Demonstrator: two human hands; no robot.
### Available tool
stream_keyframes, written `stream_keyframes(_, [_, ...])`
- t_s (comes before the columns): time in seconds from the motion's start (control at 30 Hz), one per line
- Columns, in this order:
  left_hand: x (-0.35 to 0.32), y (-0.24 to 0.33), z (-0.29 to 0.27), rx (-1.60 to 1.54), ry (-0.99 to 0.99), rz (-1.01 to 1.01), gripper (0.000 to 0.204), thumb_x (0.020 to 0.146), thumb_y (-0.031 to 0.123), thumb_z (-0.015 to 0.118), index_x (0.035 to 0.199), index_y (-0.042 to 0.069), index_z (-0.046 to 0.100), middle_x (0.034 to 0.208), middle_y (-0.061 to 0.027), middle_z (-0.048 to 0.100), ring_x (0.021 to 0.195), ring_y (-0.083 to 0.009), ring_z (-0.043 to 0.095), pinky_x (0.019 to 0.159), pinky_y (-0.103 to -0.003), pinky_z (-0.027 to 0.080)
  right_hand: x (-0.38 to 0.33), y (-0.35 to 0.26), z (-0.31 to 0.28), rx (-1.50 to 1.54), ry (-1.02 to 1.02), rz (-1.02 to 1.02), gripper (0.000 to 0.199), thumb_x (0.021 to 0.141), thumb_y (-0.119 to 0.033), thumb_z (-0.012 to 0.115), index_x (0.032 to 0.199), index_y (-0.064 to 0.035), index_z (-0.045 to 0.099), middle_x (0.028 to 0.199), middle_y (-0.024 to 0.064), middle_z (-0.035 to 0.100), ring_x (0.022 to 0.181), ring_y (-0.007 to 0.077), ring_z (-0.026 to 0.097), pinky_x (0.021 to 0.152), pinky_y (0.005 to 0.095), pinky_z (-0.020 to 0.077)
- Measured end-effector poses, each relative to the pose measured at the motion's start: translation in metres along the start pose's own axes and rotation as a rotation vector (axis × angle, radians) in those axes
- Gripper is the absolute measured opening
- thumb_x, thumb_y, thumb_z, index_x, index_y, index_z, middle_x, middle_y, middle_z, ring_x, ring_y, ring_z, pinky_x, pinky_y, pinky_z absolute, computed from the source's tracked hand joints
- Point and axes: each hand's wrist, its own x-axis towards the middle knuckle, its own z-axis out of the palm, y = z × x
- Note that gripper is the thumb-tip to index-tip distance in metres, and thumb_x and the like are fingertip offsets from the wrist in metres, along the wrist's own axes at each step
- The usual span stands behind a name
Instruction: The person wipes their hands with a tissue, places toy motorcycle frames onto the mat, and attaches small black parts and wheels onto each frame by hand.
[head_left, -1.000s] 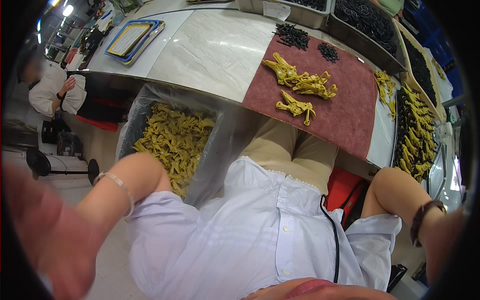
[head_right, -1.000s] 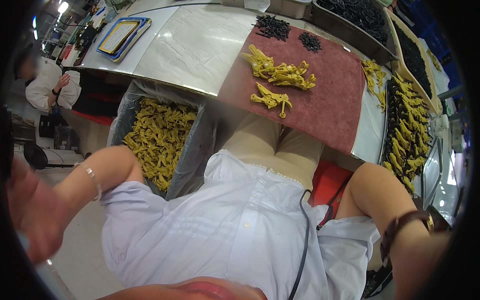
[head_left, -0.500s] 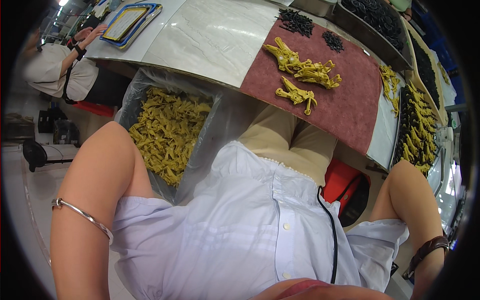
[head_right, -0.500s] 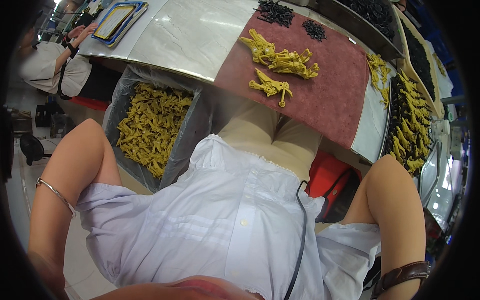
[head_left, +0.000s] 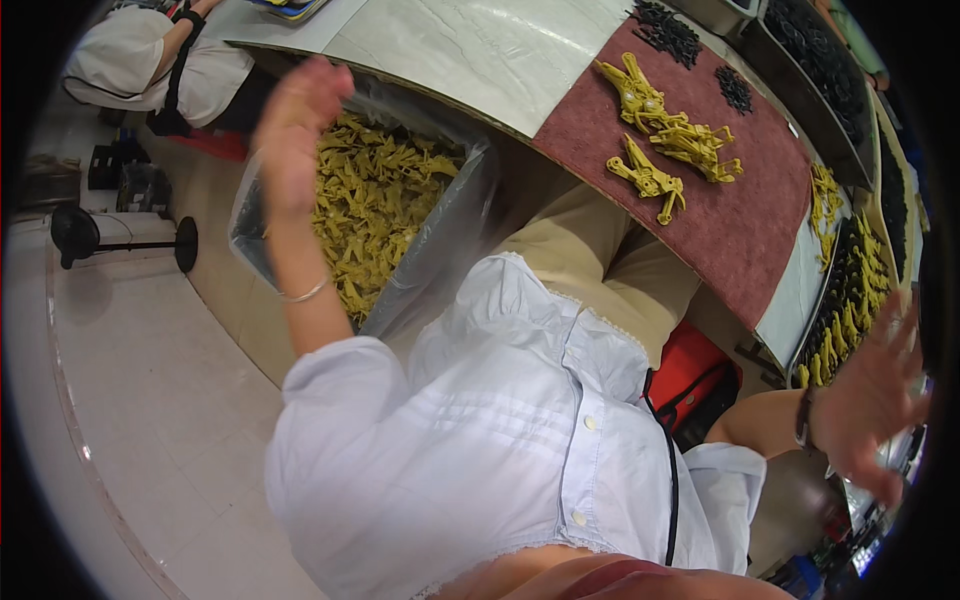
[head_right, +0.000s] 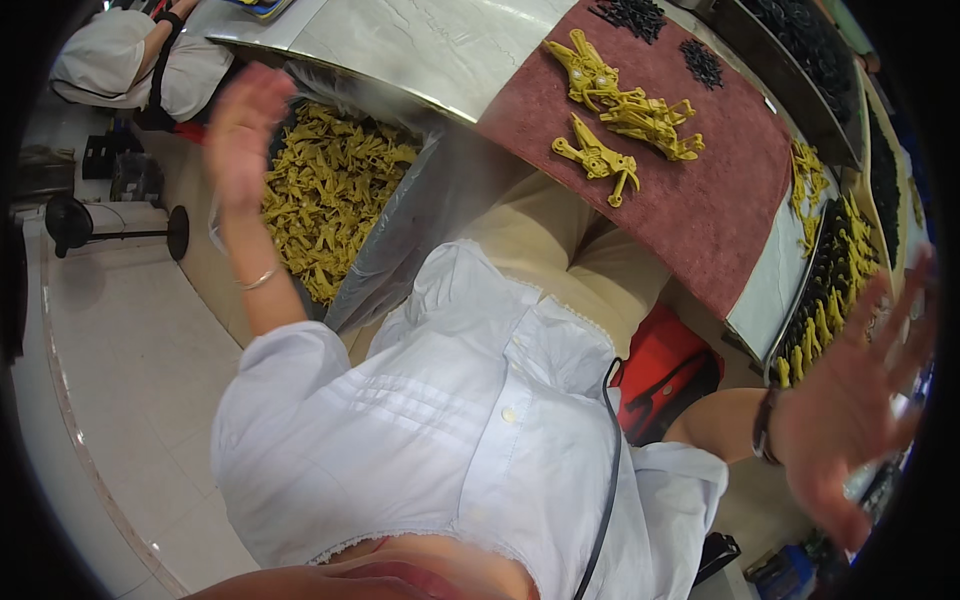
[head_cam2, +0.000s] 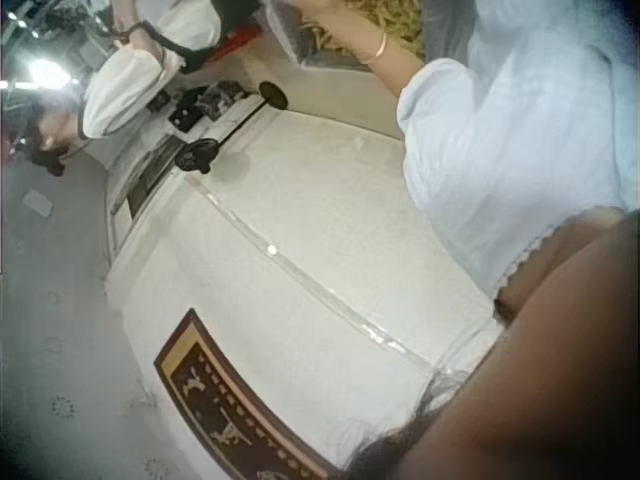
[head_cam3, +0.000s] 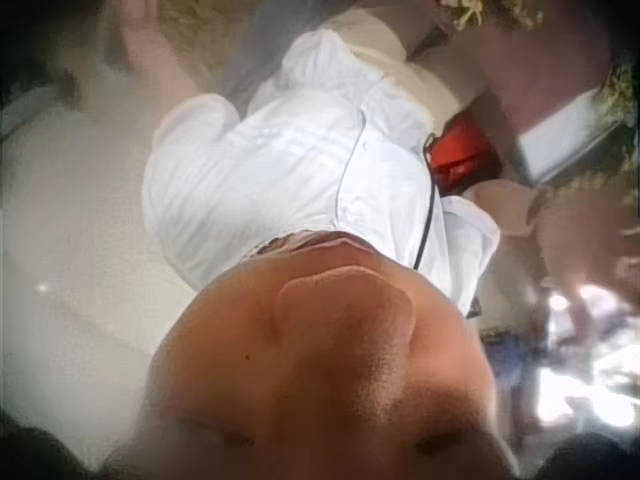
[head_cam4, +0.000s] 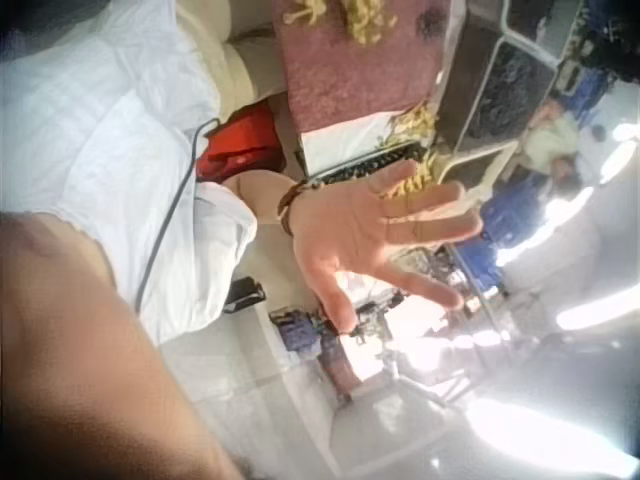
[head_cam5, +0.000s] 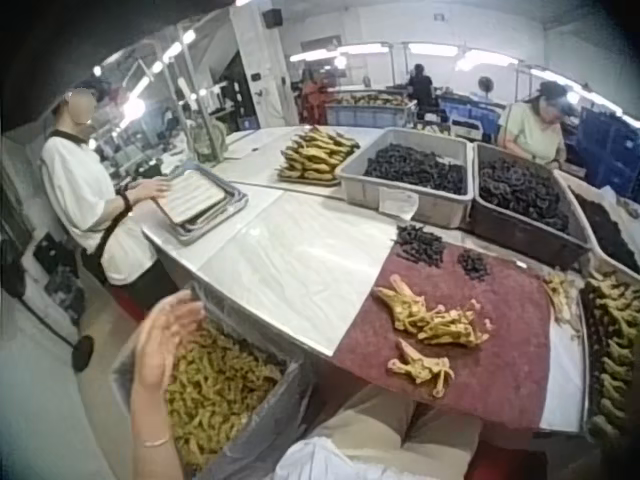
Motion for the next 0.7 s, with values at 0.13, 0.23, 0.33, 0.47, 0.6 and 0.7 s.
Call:
stream_keyframes(0.13, [-0.118,-0.201,-0.066,0.801,-0.120,-0.721,0.053,0.086,0.029,0.067,0.124,-0.004,0.054,0.118,-0.0196,0.061,0.110,-0.0273,0.057,0.096,-0.036,0.044,-0.054,0.059,-0.044,-0.061,0.176,0.288,0.095,0.083,-0.063,0.050,0.148,-0.0032,0.016,0.144,0.0364,0.023,0.132,0.0422,0.034,0.111,0.0483,0.0228])
stream_keyframes(0.23, [-0.122,-0.227,-0.048,0.657,-0.031,-0.830,0.073,0.078,0.035,0.074,0.134,-0.001,0.044,0.131,-0.0236,0.050,0.122,-0.0324,0.049,0.098,-0.039,0.042,-0.081,0.080,-0.052,-0.182,0.201,0.497,0.089,0.089,-0.057,0.045,0.148,0.0005,0.011,0.143,0.0327,0.029,0.130,0.0394,0.038,0.110,0.0461,0.0274])
stream_keyframes(0.33, [-0.080,-0.232,-0.021,0.496,0.200,-0.914,0.103,0.068,0.042,0.080,0.146,0.006,0.023,0.146,-0.0256,0.029,0.132,-0.0368,0.036,0.101,-0.044,0.040,-0.092,0.087,-0.058,-0.141,0.274,0.494,0.076,0.093,-0.044,0.042,0.147,0.0029,0.014,0.139,0.0305,0.035,0.124,0.0361,0.046,0.106,0.0429,0.0344])
stream_keyframes(0.47, [-0.044,-0.264,-0.019,0.364,0.284,-1.177,0.133,0.058,0.042,0.086,0.151,0.022,-0.007,0.154,-0.0237,0.000,0.139,-0.0408,0.021,0.105,-0.053,0.033,-0.092,0.097,-0.056,-0.071,0.343,0.473,0.074,0.093,-0.042,0.043,0.146,0.0022,0.016,0.139,0.0292,0.036,0.123,0.0352,0.047,0.106,0.0429,0.0343])
stream_keyframes(0.6, [-0.022,-0.293,-0.021,0.360,0.146,-1.330,0.127,0.063,0.037,0.083,0.150,0.026,-0.009,0.154,-0.0222,0.006,0.136,-0.0437,0.024,0.097,-0.068,0.032,-0.107,0.105,-0.059,-0.035,0.464,0.458,0.072,0.093,-0.039,0.045,0.146,0.0014,0.018,0.138,0.0280,0.038,0.121,0.0347,0.048,0.107,0.0431,0.0340])
stream_keyframes(0.7, [-0.014,-0.292,-0.030,0.197,0.066,-1.451,0.121,0.067,0.034,0.081,0.150,0.025,-0.006,0.152,-0.0200,0.016,0.133,-0.0412,0.031,0.096,-0.069,0.032,-0.118,0.107,-0.060,0.007,0.519,0.438,0.068,0.094,-0.037,0.044,0.145,0.0014,0.020,0.136,0.0265,0.041,0.120,0.0332,0.049,0.106,0.0423,0.0349])
